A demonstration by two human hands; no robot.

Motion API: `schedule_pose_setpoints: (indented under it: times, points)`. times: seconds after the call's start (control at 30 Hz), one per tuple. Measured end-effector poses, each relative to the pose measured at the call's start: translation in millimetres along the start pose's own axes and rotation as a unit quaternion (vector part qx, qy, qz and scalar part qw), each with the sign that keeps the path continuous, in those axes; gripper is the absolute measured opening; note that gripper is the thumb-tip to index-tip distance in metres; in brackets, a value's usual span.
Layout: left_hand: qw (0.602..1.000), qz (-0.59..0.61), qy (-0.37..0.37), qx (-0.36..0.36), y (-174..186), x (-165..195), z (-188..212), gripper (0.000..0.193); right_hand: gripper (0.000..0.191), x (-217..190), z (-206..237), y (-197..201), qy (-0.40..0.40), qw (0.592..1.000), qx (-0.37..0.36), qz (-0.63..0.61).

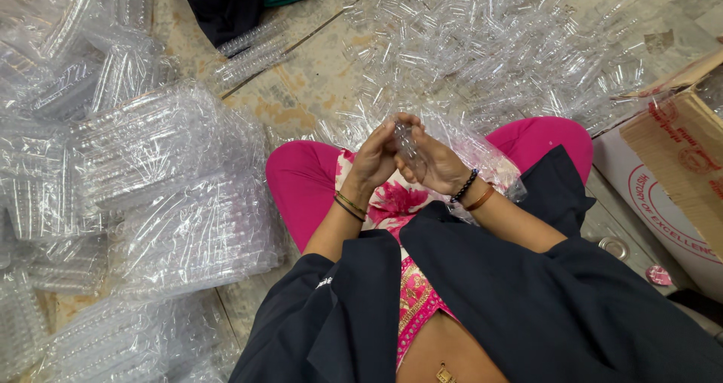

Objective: The person sits cross-legged on the floor and repeatedly pulls apart sheets of bubble wrap by hand. They separate the layers and place the pieces aside, continuing the same action throughout the clip.

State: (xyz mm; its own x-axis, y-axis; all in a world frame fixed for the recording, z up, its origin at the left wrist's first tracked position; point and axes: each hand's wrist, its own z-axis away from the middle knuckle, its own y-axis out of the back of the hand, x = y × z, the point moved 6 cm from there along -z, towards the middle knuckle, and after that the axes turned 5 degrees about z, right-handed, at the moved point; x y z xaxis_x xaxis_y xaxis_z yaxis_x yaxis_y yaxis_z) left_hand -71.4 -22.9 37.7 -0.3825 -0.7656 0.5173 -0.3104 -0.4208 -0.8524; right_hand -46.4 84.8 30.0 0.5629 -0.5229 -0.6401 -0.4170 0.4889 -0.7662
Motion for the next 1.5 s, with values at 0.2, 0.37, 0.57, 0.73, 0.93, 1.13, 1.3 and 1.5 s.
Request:
schedule_pose_setpoints:
  times: [0.2, 0.37, 0.57, 0.73, 0.93, 1.13, 1.3, 1.5]
  points:
    - [0.967, -0.137, -0.022, 0.213, 62.6, -25.4, -7.7, 0.03, 0.046, -8.5, 6.6, 16.7, 0.069, 0.743, 0.264, 0.611]
    - [0.968, -0.168, -0.064, 0.177, 44.9, -24.5, -7.5, 0.035, 0.053, -17.1, 14.8, -0.1, 0.223, 0.671, 0.224, 0.671]
    - [0.983, -0.151, 0.014, 0.104, 19.7, -18.6, -5.3, 0.04, 0.052, -11.1, 1.4, 27.2, 0.149, 0.884, 0.192, 0.399]
    - [0.97, -0.161, -0.079, 0.166, 51.4, -19.6, -14.3, 0.04, 0.061, -6.7, 3.5, 10.5, 0.152, 0.795, 0.142, 0.57]
    - [0.955, -0.15, -0.146, 0.21, 81.4, 28.9, -4.8, 0.047, 0.064, -54.2, 4.5, 24.2, 0.182, 0.875, 0.229, 0.386]
    - [0.911, -0.376, -0.101, 0.139, 35.5, -25.1, -7.8, 0.083, 0.058, -53.1, -21.0, 25.4, 0.304, 0.881, 0.268, 0.245]
    - [0.899, -0.287, -0.185, 0.275, 52.2, -30.3, -12.7, 0.08, 0.065, -3.9, -17.9, 14.1, 0.309, 0.825, 0.255, 0.399]
    - [0.903, -0.335, -0.187, 0.193, 44.7, -23.0, -18.6, 0.06, 0.059, -6.6, -16.6, 26.5, 0.29, 0.835, 0.198, 0.423]
